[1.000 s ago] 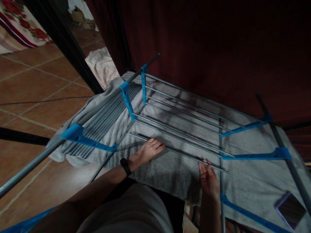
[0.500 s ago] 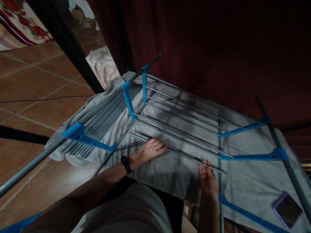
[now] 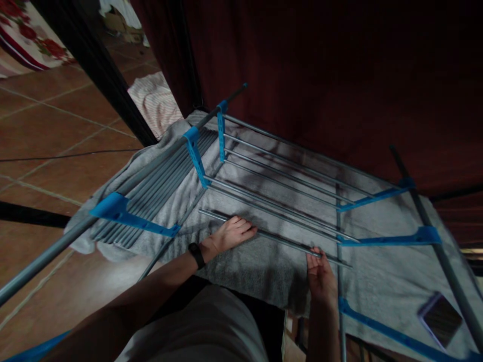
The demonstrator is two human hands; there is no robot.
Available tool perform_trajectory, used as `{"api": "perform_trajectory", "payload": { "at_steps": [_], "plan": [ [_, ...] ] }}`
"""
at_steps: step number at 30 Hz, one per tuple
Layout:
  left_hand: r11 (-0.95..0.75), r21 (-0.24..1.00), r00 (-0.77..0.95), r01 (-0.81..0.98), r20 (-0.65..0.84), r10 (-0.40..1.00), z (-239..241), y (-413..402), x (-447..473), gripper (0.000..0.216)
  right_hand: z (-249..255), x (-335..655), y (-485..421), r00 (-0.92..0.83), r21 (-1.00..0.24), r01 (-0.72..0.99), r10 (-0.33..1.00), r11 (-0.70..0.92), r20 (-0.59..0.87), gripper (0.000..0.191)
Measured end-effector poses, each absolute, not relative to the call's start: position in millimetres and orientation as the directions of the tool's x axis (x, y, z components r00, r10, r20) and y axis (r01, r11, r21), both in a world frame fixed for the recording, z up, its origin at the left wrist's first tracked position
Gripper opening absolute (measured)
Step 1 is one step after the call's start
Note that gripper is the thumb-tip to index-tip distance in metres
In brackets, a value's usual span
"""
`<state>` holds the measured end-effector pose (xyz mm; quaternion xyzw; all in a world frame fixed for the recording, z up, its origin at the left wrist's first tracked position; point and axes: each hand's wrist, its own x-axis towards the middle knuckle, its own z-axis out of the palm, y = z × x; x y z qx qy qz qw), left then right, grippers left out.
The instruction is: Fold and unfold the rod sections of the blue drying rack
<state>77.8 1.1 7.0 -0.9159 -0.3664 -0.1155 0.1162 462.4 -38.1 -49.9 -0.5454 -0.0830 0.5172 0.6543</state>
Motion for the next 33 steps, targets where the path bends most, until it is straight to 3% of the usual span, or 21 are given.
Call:
{"api": "perform_trajectory", "payload": {
  "at_steps": [11,15,20,27,33],
  "plan": [
    [-0.695,0.02,0.597,0.719,0.495,0.631,0.6,9.6,56.1,0.051,-15.8,428.9,-27.3,0.502,-0.801,-0.597,0.762,-0.037,-0.409,0.017],
    [-0.667,0.079,0.569,0.741,0.453,0.686,-2.5,6.8,52.7,0.055,-11.8,428.6,-25.2,0.481,-0.793,-0.609,0.786,-0.02,-0.389,0.018],
    [-0.662,0.064,0.569,0.747,0.453,0.686,-3.3,7.8,51.8,0.048,-8.5,434.2,-19.3,0.496,-0.799,-0.601,0.793,0.02,-0.354,0.016],
    [-0.652,0.092,0.544,0.752,0.471,0.694,-15.5,12.7,47.7,0.022,-10.0,440.9,-13.6,0.531,-0.797,-0.603,0.76,0.028,-0.375,0.013],
    [-0.663,0.039,0.575,0.748,0.462,0.675,-18.2,12.6,44.5,0.021,-16.4,439.6,-13.7,0.544,-0.807,-0.589,0.762,0.048,-0.352,0.012]
  ]
}}
